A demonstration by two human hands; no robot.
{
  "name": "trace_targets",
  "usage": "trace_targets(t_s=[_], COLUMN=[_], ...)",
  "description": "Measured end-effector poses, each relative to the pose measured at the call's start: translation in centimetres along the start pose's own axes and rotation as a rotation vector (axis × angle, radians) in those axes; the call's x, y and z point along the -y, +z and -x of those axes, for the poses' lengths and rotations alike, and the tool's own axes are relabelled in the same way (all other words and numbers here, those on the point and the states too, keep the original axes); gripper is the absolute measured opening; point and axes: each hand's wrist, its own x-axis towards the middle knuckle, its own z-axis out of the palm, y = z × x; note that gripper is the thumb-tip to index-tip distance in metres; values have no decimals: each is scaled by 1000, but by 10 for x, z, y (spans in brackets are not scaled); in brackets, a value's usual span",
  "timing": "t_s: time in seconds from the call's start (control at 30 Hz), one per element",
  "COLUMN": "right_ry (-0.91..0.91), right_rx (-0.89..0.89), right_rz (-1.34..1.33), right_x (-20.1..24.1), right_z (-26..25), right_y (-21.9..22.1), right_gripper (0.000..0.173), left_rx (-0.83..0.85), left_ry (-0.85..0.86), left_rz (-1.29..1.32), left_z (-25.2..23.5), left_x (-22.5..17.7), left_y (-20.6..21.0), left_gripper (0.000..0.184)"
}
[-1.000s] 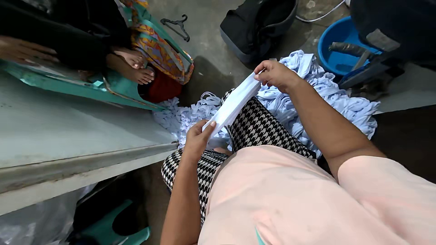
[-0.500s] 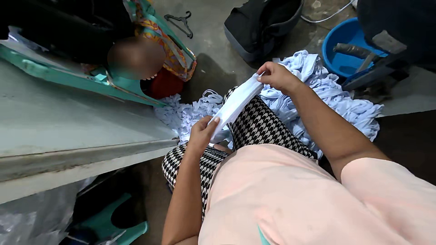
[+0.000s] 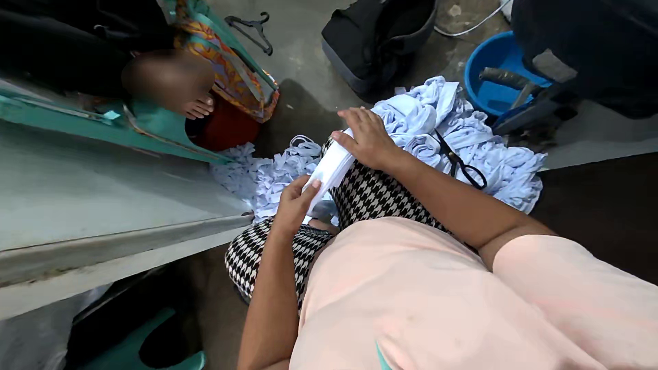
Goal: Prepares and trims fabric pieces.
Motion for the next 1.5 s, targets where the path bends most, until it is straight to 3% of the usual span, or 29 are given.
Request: trace_targets(t_s=[0.13, 0.27, 0.4, 0.47, 0.73, 0.9, 1.07, 1.23, 1.33, 1.43, 1.5], right_ry=[26, 298, 800, 945, 1115, 1137, 1036, 989, 1065, 1178, 1281], right_rx=[-86, -301, -71, 34, -6, -24, 141, 251, 246, 80, -26], right_rz=[-205, -236, 31, 121, 206, 275, 261, 285, 196, -60, -237], right_x=[-25, -93, -159, -174, -156, -156, -184, -187, -176, -161, -148], right_z=[3, 40, 117, 146, 165, 168, 174, 174, 172, 176, 175], right_y=[-7, -27, -30, -18, -5, -1, -10, -14, -16, -25, -39], right_gripper=[63, 50, 58, 52, 57, 63, 64, 70, 62, 40, 36], left_rx=[11, 23, 12, 18, 38, 75, 64, 62, 82, 92, 96], left_ry=[63, 129, 139, 125, 158, 166, 226, 359, 377, 384, 383], left_rz=[77, 95, 98, 83, -13, 89, 216, 182, 178, 173, 159], left_z=[-4, -5, -8, -11, -16, -11, -20, -29, -27, -25, -25], left_x=[4, 8, 14, 16, 22, 38, 45, 47, 45, 46, 48], left_y=[1, 1, 4, 6, 8, 8, 11, 13, 13, 11, 10], left_gripper=[16, 15, 14, 16, 29, 34, 28, 26, 27, 29, 32])
